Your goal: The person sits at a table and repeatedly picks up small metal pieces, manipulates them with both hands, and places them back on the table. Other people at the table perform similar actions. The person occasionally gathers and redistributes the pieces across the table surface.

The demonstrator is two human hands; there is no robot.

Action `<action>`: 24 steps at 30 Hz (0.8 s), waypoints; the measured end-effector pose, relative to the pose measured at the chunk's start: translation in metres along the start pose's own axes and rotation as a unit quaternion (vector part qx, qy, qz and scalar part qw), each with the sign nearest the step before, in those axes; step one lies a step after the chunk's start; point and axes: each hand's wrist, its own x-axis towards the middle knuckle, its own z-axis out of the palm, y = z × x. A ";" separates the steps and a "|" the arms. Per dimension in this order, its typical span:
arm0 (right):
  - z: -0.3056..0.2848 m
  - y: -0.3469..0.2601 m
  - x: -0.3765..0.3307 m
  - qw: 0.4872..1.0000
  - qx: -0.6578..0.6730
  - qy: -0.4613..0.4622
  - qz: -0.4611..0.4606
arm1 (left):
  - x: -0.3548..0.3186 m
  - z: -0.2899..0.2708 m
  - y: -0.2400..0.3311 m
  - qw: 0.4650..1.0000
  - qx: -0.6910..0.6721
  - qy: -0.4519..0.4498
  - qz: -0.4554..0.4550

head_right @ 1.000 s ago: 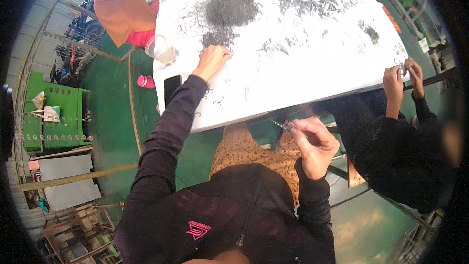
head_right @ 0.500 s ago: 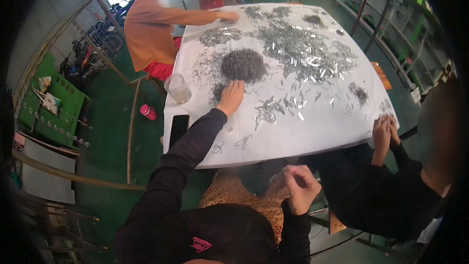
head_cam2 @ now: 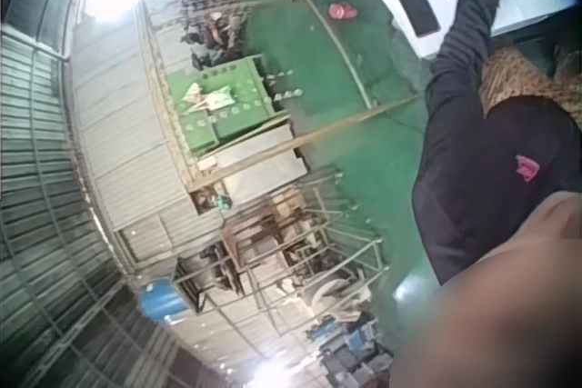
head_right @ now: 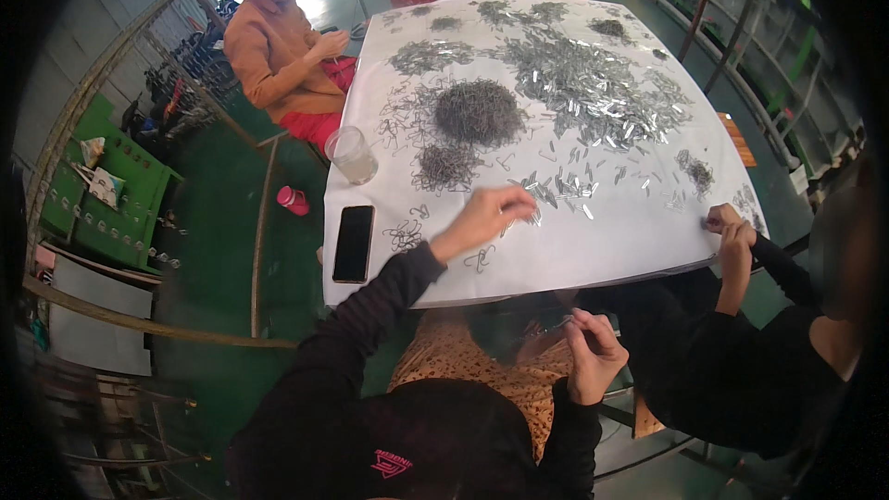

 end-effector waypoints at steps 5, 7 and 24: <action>-0.004 0.003 0.002 0.999 0.026 0.020 0.018 | -0.046 0.038 0.087 0.967 -0.225 -0.120 0.020; -0.005 0.003 0.002 0.999 0.031 0.031 -0.007 | -0.049 0.048 0.098 0.975 -0.173 -0.133 0.040; -0.014 -0.010 -0.010 0.998 -0.031 0.030 -0.051 | -0.047 0.086 0.098 0.978 -0.148 -0.048 0.136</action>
